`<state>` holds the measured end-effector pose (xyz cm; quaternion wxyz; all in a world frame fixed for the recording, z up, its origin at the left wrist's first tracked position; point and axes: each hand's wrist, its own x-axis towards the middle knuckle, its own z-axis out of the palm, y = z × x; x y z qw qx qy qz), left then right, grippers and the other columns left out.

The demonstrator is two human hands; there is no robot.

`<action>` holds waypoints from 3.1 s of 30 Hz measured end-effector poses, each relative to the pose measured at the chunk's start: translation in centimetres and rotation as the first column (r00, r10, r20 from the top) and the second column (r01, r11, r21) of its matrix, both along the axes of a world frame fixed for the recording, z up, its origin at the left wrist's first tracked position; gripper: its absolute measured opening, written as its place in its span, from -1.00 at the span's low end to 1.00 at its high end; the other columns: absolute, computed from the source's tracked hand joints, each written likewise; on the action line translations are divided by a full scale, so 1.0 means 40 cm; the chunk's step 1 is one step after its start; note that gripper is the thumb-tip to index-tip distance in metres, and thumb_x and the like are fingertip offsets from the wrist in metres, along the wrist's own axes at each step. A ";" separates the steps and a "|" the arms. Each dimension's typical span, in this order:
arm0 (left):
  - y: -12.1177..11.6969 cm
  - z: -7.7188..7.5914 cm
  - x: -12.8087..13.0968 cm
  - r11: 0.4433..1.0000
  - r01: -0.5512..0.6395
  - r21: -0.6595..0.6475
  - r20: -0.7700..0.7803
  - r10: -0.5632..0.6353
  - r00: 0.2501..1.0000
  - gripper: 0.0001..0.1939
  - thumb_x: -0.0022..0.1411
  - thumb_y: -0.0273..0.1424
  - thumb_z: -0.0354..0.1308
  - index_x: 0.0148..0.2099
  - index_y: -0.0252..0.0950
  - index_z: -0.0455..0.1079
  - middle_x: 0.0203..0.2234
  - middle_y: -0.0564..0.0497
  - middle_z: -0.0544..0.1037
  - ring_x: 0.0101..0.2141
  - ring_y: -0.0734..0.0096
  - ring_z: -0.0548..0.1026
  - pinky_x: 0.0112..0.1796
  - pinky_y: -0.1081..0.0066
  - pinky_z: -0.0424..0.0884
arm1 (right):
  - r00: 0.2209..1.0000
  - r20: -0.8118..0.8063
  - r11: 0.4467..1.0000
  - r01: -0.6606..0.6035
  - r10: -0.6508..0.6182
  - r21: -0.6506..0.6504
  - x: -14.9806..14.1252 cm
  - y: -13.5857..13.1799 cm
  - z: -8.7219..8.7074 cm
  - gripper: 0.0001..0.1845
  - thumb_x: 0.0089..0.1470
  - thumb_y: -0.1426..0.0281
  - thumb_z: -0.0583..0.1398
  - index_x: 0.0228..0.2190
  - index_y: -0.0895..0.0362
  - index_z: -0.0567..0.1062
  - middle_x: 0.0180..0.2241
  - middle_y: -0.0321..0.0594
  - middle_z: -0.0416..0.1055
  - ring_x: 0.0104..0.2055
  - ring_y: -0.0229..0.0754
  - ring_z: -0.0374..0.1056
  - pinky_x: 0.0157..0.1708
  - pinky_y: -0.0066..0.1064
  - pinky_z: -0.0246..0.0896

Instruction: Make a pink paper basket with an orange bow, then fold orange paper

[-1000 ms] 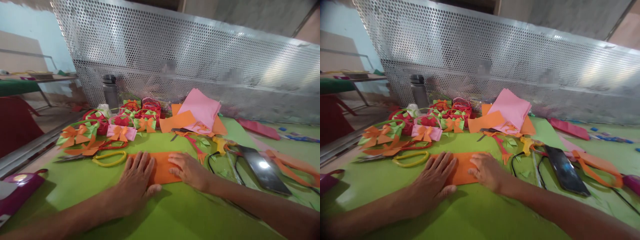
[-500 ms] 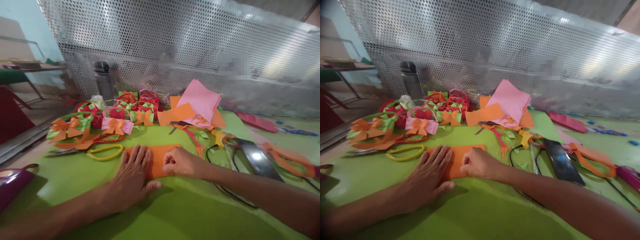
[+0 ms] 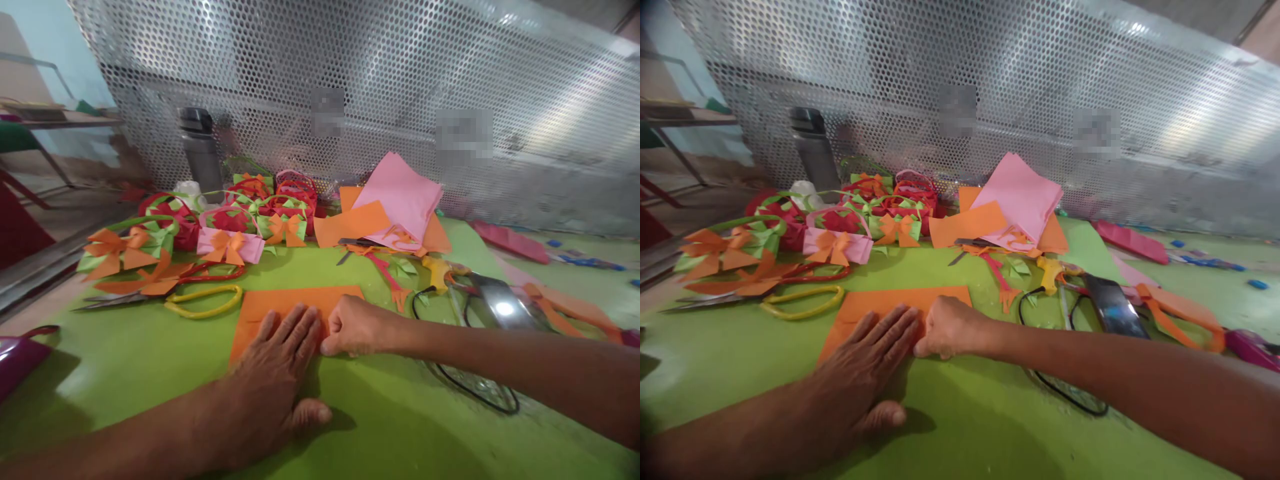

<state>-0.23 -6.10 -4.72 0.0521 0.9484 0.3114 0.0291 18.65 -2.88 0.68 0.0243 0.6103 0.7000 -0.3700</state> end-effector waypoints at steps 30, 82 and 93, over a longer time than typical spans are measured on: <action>0.020 -0.046 -0.004 0.982 -0.142 0.126 0.245 0.108 0.964 -0.18 0.30 0.01 -0.16 0.37 -0.35 -0.39 0.26 -0.29 0.01 0.25 -0.02 -0.06 0.12 -0.02 0.13 | 0.998 -0.053 0.952 -0.007 0.024 0.305 0.172 0.045 -0.021 -0.75 -0.19 0.43 0.21 -0.34 0.19 0.46 -0.36 -0.24 0.46 -0.34 -0.25 0.34 -0.36 -0.48 0.17; 0.087 0.138 -0.001 0.926 -0.377 0.019 -0.074 0.377 0.923 -0.29 0.05 -0.62 -0.14 0.29 -0.31 0.05 -0.73 0.14 0.20 -0.67 0.39 0.24 -0.58 0.43 0.09 | 0.833 0.526 -0.150 -0.506 0.169 0.849 0.147 -0.119 -0.051 -0.68 0.16 0.61 -0.06 -0.46 0.21 0.43 -0.27 -0.02 0.54 -0.09 -0.05 0.40 0.17 0.14 -0.19; 0.149 0.094 -0.053 0.714 -0.424 -0.557 0.176 0.601 0.780 -0.48 0.13 -0.25 -0.08 0.04 -0.43 0.39 -0.70 0.15 0.18 -0.66 0.51 0.12 -0.62 0.51 0.00 | 0.785 0.557 0.120 -0.602 0.271 0.789 0.169 -0.100 -0.081 -0.62 0.23 0.55 -0.13 -0.10 0.21 0.41 -0.05 -0.01 0.43 0.06 0.00 0.27 0.15 0.11 -0.06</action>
